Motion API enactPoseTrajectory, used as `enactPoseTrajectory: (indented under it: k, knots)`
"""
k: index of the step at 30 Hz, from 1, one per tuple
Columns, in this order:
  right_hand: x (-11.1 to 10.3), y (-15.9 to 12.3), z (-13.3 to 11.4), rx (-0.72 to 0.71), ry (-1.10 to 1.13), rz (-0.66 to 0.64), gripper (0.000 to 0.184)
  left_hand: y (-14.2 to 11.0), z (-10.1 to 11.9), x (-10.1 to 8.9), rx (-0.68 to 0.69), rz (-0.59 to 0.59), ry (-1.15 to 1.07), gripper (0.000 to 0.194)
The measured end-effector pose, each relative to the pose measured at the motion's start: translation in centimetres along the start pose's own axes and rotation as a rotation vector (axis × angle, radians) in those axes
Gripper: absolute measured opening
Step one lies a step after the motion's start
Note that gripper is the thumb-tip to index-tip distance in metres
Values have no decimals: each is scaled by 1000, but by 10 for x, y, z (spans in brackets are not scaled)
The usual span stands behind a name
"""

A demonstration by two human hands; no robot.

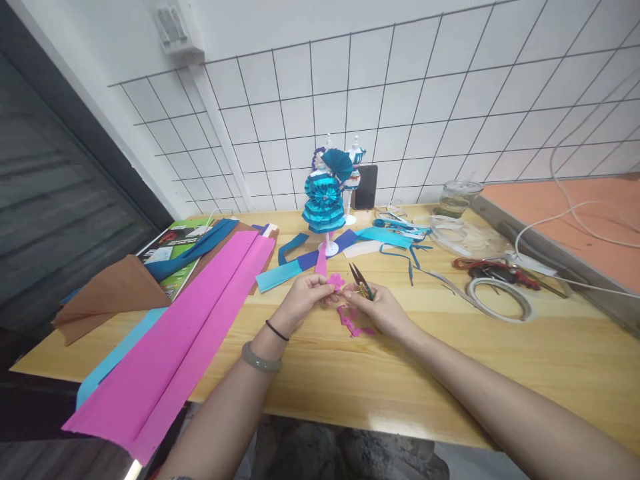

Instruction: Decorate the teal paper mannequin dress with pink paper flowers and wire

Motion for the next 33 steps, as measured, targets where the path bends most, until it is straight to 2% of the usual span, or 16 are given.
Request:
enactPoseTrajectory:
  k: [6, 17, 26, 33]
  knots:
    - [-1, 3, -2, -50, -6, 25, 28, -1, -1, 11, 16, -66, 102, 22]
    - [-2, 0, -8, -76, -69, 38, 26, -2, -2, 10, -1, -57, 107, 22]
    - [-4, 4, -3, -109, -54, 6, 21, -1, -3, 11, 8, -81, 124, 21]
    - [-4, 3, 1, -24, -74, 10, 21, -3, -4, 16, -18, -147, 121, 24]
Point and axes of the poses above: each hand's wrist, its own y-axis towards the middle knuckle, its own x-axis out of the palm, z = x × y, the point moved 8 cm from there along y, towards the middle knuckle, and after that the axes turned 7 degrees about x, right-handed, at the moved point
